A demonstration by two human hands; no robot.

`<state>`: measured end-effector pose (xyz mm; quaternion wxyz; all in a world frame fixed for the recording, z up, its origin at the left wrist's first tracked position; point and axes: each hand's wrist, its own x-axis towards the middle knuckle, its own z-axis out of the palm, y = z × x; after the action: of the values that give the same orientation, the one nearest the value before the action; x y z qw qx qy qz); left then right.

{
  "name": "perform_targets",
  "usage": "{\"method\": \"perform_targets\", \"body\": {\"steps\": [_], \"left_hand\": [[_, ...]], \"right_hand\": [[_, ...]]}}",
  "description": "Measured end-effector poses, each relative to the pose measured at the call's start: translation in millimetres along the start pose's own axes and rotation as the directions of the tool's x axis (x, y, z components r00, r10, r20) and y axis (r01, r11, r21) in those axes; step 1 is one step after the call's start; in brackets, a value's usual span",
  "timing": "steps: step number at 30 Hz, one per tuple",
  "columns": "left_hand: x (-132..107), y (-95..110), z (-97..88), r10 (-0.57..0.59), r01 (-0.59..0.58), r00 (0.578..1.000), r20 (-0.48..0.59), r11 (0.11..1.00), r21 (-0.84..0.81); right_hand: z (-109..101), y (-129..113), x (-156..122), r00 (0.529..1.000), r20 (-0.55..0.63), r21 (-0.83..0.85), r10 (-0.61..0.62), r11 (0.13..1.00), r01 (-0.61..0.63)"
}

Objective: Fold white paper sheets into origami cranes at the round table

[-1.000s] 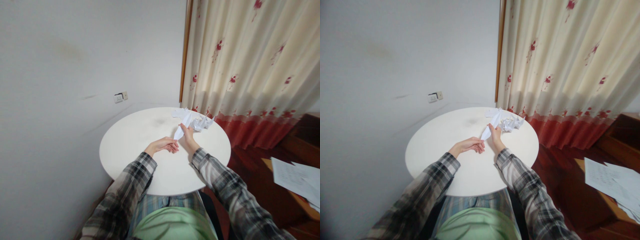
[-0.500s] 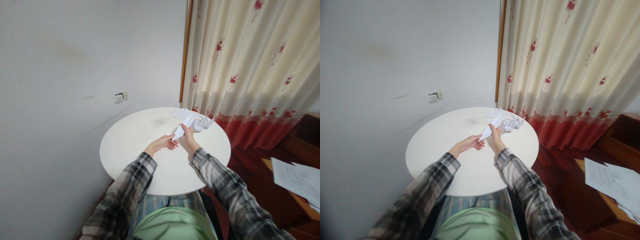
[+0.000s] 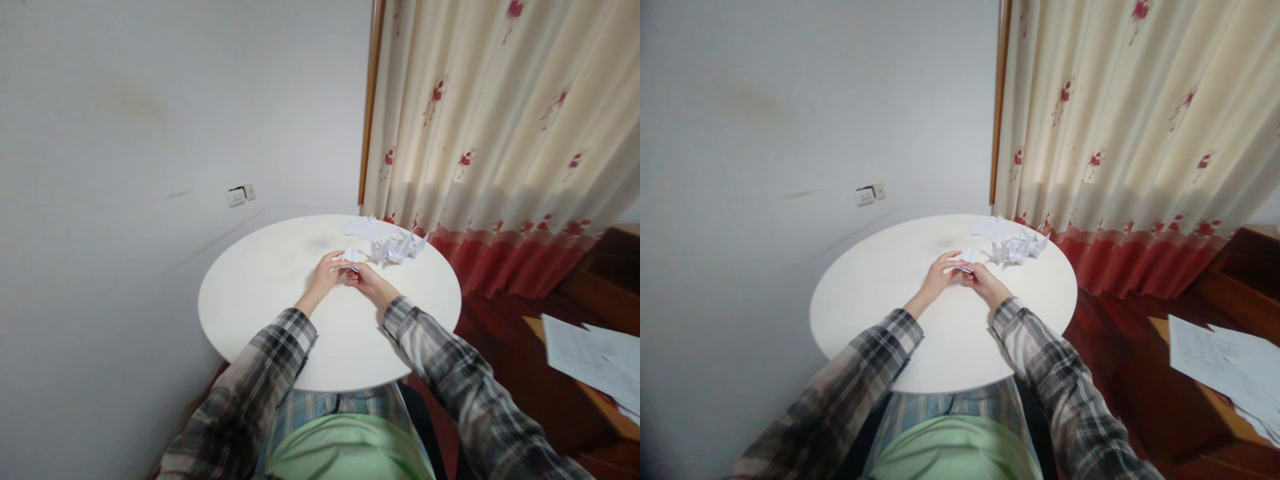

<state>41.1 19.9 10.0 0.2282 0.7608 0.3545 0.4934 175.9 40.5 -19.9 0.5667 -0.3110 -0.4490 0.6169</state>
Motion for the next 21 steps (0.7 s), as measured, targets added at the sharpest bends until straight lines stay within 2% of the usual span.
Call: {"method": "perform_targets", "body": {"steps": [3,6,8,10,13,16,18,21], "left_hand": [[0.7,1.4,-0.4,-0.101,0.089,0.985,-0.14,0.992,-0.089],[2.6,-0.8,-2.9,-0.209,0.177,0.934,-0.289,0.975,-0.132],[5.1,-3.7,-5.1,-0.257,0.213,0.903,-0.345,0.964,-0.16],[7.9,-6.2,-6.3,-0.304,0.245,0.884,-0.355,0.948,-0.203],[9.5,-7.4,-4.3,-0.362,0.294,0.897,-0.255,0.917,-0.269],[6.1,-5.0,1.1,-0.392,0.359,0.919,-0.048,0.88,-0.312],[2.4,-2.7,4.2,-0.397,0.4,0.915,0.075,0.861,-0.316],[-2.3,0.3,5.3,-0.399,0.44,0.897,0.188,0.843,-0.311]], "right_hand": [[0.7,-4.8,-2.1,0.99,0.082,-0.002,0.113,0.994,-0.113],[1.0,-9.3,-4.9,0.985,0.097,0.011,0.143,0.989,-0.145],[0.6,-10.8,-6.1,0.987,0.083,0.024,0.137,0.99,-0.139],[0.2,-11.5,-6.4,0.991,0.06,0.037,0.118,0.992,-0.12],[1.0,-12.9,-5.8,0.998,0.021,0.061,0.061,0.996,-0.062],[2.9,-14.6,-4.7,1.0,-0.019,0.081,-0.008,0.997,0.009],[3.4,-14.7,-3.7,0.997,-0.057,0.084,-0.044,0.995,0.049],[2.2,-13.4,-1.6,0.989,-0.124,0.073,-0.084,0.993,0.093]]}}
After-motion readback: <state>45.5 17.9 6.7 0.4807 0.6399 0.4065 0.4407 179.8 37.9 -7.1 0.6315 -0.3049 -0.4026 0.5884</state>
